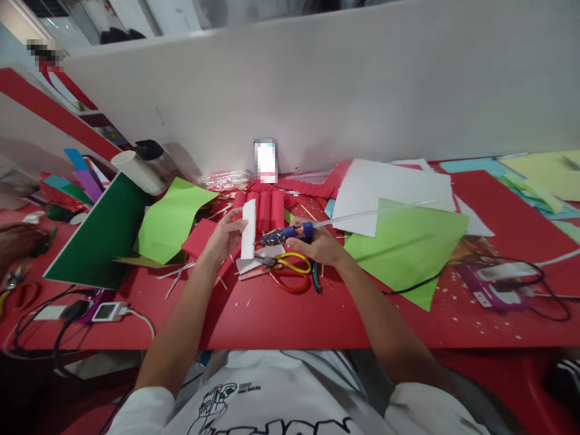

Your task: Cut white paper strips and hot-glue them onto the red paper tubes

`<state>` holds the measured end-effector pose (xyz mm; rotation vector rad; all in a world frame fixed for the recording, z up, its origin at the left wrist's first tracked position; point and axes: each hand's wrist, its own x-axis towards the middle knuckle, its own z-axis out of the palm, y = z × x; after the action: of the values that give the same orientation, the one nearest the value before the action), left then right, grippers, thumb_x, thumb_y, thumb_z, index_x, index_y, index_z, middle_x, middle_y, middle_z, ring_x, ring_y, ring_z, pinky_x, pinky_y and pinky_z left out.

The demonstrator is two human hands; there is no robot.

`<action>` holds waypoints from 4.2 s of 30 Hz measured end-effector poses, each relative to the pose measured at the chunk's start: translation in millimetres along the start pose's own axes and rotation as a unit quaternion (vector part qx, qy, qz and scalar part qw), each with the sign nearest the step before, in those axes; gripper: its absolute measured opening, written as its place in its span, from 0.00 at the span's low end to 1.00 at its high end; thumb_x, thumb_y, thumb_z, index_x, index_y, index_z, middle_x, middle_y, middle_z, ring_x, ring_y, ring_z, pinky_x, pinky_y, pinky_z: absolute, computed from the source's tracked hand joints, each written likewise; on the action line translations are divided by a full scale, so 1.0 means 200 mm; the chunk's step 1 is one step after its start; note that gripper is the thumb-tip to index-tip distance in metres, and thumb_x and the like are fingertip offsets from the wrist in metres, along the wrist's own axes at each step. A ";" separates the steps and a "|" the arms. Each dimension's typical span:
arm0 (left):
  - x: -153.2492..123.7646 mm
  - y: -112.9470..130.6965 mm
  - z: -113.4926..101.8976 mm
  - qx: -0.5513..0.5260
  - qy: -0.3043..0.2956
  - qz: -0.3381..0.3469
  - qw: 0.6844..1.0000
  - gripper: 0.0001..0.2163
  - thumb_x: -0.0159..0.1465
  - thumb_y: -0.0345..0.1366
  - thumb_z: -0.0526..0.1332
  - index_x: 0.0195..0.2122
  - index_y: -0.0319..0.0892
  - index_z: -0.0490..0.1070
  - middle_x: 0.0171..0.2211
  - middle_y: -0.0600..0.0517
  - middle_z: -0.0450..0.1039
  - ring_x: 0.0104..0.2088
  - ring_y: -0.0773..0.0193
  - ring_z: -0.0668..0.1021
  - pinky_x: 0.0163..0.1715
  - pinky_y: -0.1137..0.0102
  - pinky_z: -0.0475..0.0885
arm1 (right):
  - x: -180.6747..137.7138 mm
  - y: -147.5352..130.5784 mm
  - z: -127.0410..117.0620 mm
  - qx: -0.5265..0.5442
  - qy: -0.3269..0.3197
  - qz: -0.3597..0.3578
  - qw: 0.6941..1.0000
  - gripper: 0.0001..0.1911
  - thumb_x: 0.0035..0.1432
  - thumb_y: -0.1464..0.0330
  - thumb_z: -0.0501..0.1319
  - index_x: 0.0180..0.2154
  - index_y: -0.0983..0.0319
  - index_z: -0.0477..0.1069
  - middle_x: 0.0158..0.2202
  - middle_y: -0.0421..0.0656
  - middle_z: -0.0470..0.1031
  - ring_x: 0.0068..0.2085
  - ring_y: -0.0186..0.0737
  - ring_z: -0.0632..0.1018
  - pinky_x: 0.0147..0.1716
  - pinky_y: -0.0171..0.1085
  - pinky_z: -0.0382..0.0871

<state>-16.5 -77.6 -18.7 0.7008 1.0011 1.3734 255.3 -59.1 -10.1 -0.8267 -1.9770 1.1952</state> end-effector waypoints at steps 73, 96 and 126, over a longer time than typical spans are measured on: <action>-0.02 0.01 0.01 0.000 -0.030 -0.008 1.000 0.28 0.45 0.30 0.79 0.45 0.42 0.70 0.27 0.56 0.77 0.23 0.70 0.75 0.27 0.74 0.72 | 0.01 0.01 -0.01 -0.076 0.048 0.003 0.996 0.18 0.58 0.52 0.63 0.28 0.56 0.61 0.25 0.36 0.63 0.27 0.38 0.65 0.31 0.40 0.57; -0.02 0.02 0.02 -0.030 -0.024 -0.005 0.999 0.26 0.44 0.28 0.78 0.44 0.42 0.71 0.28 0.57 0.77 0.25 0.69 0.76 0.29 0.73 0.72 | 0.00 0.03 -0.03 -0.008 -0.072 -0.054 0.996 0.16 0.59 0.54 0.67 0.32 0.59 0.68 0.29 0.37 0.67 0.30 0.37 0.67 0.31 0.38 0.58; -0.04 0.01 0.03 0.020 -0.084 -0.041 0.995 0.32 0.42 0.27 0.79 0.47 0.43 0.70 0.30 0.55 0.79 0.25 0.67 0.77 0.27 0.72 0.70 | 0.01 0.03 -0.03 -0.062 0.114 -0.021 0.991 0.21 0.61 0.51 0.65 0.28 0.56 0.61 0.23 0.35 0.61 0.27 0.37 0.64 0.31 0.40 0.60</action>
<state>-10.7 -84.6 -12.4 0.7832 0.9151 1.2060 260.0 -51.6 -12.1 -0.9361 -1.8847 0.9173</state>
